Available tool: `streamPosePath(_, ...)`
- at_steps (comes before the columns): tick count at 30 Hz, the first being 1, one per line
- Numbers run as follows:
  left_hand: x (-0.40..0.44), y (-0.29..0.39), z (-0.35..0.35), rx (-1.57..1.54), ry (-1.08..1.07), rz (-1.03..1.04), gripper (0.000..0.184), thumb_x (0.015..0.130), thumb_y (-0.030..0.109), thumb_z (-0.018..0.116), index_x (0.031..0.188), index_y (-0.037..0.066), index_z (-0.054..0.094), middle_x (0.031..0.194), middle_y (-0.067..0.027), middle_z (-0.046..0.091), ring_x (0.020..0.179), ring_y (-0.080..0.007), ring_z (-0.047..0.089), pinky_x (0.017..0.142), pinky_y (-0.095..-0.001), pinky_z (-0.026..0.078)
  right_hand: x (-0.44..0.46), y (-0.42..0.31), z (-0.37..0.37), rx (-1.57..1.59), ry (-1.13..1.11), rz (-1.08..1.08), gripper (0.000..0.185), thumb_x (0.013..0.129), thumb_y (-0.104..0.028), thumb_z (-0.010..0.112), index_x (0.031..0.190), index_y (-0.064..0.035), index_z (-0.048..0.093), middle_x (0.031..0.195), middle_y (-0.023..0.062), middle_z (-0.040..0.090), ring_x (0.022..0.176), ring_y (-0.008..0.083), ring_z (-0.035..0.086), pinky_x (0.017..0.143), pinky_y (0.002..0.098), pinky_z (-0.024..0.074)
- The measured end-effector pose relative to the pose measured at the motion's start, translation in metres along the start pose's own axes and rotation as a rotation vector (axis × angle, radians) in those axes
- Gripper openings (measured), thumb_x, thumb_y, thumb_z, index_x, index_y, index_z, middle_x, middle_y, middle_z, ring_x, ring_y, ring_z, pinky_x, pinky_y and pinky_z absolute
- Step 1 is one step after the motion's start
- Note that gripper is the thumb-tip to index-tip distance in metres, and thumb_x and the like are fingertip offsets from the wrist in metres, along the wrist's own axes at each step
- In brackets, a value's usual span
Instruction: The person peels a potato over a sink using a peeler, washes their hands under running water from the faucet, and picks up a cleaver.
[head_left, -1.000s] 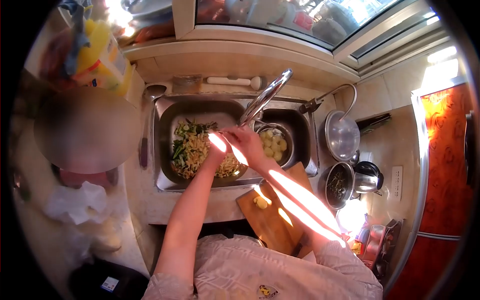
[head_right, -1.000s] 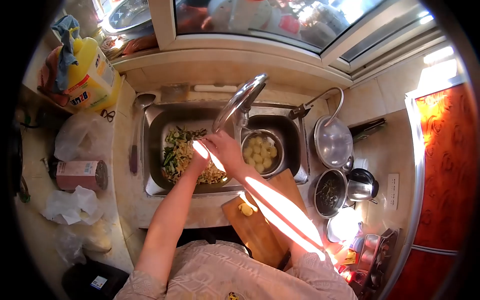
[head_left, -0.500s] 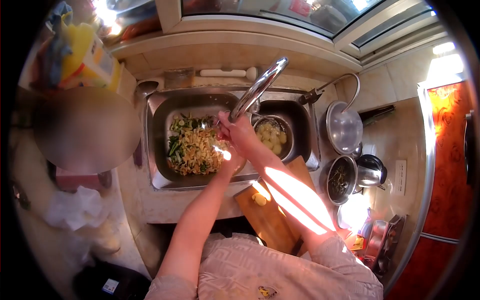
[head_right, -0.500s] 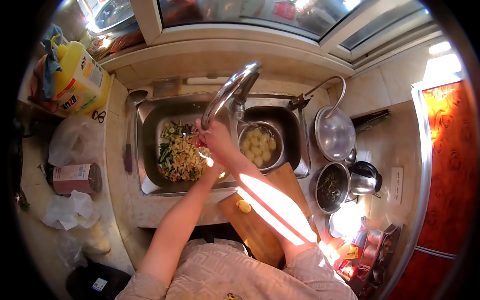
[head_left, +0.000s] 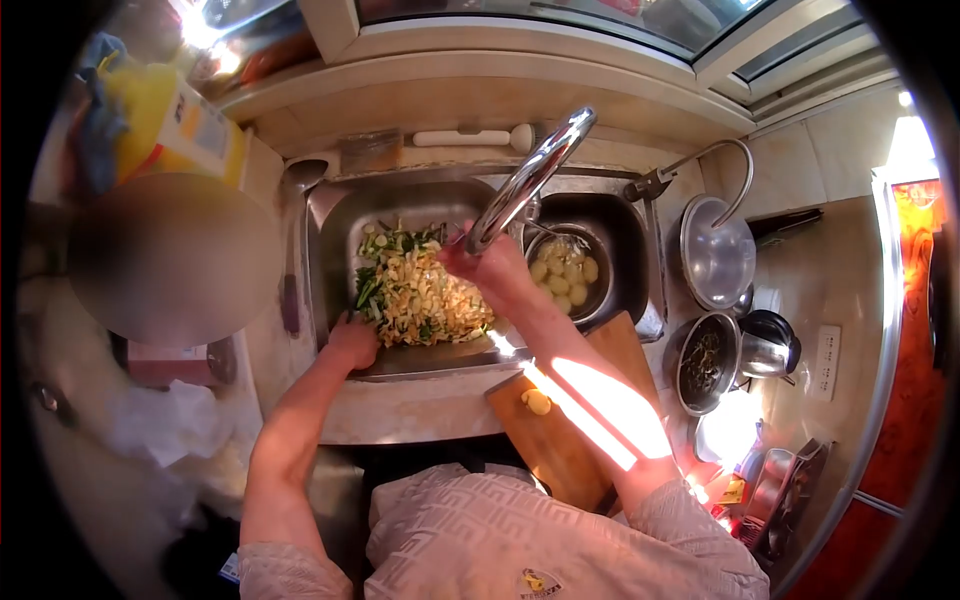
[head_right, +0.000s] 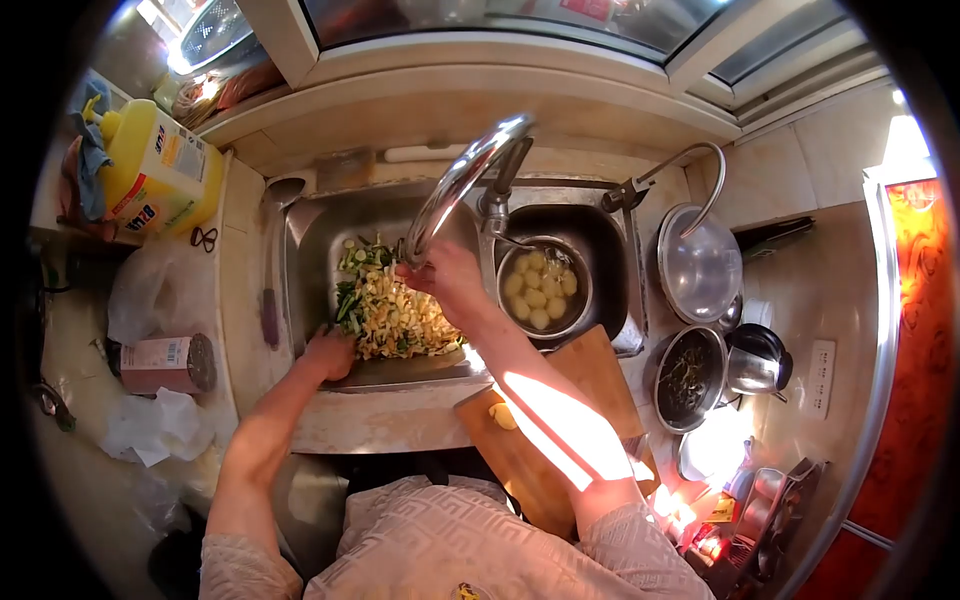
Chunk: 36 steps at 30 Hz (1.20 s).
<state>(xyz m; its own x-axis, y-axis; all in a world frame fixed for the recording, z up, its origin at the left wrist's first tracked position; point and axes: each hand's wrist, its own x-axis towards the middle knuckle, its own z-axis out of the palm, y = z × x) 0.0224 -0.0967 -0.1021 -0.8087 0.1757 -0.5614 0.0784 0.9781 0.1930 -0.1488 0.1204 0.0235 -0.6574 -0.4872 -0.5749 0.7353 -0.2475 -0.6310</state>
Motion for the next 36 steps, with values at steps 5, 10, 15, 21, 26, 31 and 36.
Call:
streamPosePath(5,0.064,0.073,-0.05,-0.536,0.297,-0.168,0.017,0.079,0.013,0.056,0.094,0.008,0.063,0.114,-0.008,0.057,0.109,-0.0257,0.05,0.104,-0.0437,0.028,0.007,0.007,0.001,0.204,0.077,-0.069,0.019,0.092,-0.019,0.045,0.094,-0.002,0.052,0.089,0.0113,0.058,0.084,0.023,0.06,0.074,0.0355,0.0494)
streamPosePath(10,0.102,0.113,-0.062,-2.96,0.106,0.393,0.024,0.088,0.022,0.046,0.1,0.004,0.056,0.1,-0.0101,0.061,0.091,-0.0225,0.058,0.083,-0.0381,0.047,0.021,0.031,0.007,0.319,0.073,-0.065,0.018,0.089,-0.019,0.045,0.091,-0.0024,0.053,0.073,0.0085,0.054,0.056,0.0159,0.052,0.047,0.028,0.0412)
streamPosePath(15,0.084,0.131,-0.108,-2.889,0.192,0.365,0.031,0.093,0.024,0.031,0.103,0.004,0.053,0.101,-0.0102,0.058,0.092,-0.0246,0.055,0.084,-0.036,0.046,0.012,0.031,0.032,-0.306,0.298,-0.406,0.022,0.088,-0.018,0.049,0.087,0.002,0.057,0.057,0.0047,0.053,0.04,0.014,0.045,0.039,0.0276,0.0339)
streamPosePath(21,0.054,0.117,-0.076,-2.907,0.162,0.208,0.042,0.096,0.039,0.029,0.117,0.007,0.048,0.114,-0.0079,0.055,0.105,-0.0261,0.051,0.095,-0.0431,0.038,-0.021,0.049,0.001,-1.121,0.218,-1.004,0.018,0.086,-0.009,0.056,0.102,-0.0036,0.063,0.08,0.0116,0.063,0.065,0.0246,0.061,0.058,0.0279,0.0467)
streamPosePath(26,0.032,0.119,-0.099,-2.591,0.195,0.042,0.036,0.096,0.033,0.036,0.117,0.007,0.05,0.115,-0.0045,0.056,0.101,-0.0182,0.053,0.085,-0.0367,0.043,-0.033,0.044,-0.029,-1.592,0.105,-1.104,0.048,0.068,0.005,0.059,0.113,-0.0138,0.059,0.084,0.0092,0.06,0.07,0.0254,0.058,0.058,0.0325,0.0486)
streamPosePath(31,0.044,0.128,-0.109,-2.398,0.478,0.124,0.026,0.091,0.013,0.049,0.115,0.003,0.051,0.105,-0.0061,0.059,0.092,-0.0161,0.056,0.08,-0.0293,0.045,-0.042,0.035,-0.023,-1.367,0.06,-1.16,0.049,0.069,0.007,0.059,0.115,-0.0117,0.057,0.096,0.0092,0.059,0.078,0.0224,0.059,0.061,0.0288,0.0493)
streamPosePath(36,0.044,0.129,-0.116,-2.145,0.7,0.124,0.024,0.092,0.008,0.046,0.114,0.0,0.051,0.099,-0.006,0.061,0.082,-0.0128,0.058,0.075,-0.025,0.047,-0.043,0.045,0.0,-0.209,0.128,-0.382,0.03,0.085,-0.005,0.055,0.115,-0.0015,0.051,0.096,0.0061,0.059,0.083,0.0145,0.058,0.069,0.0254,0.0488)
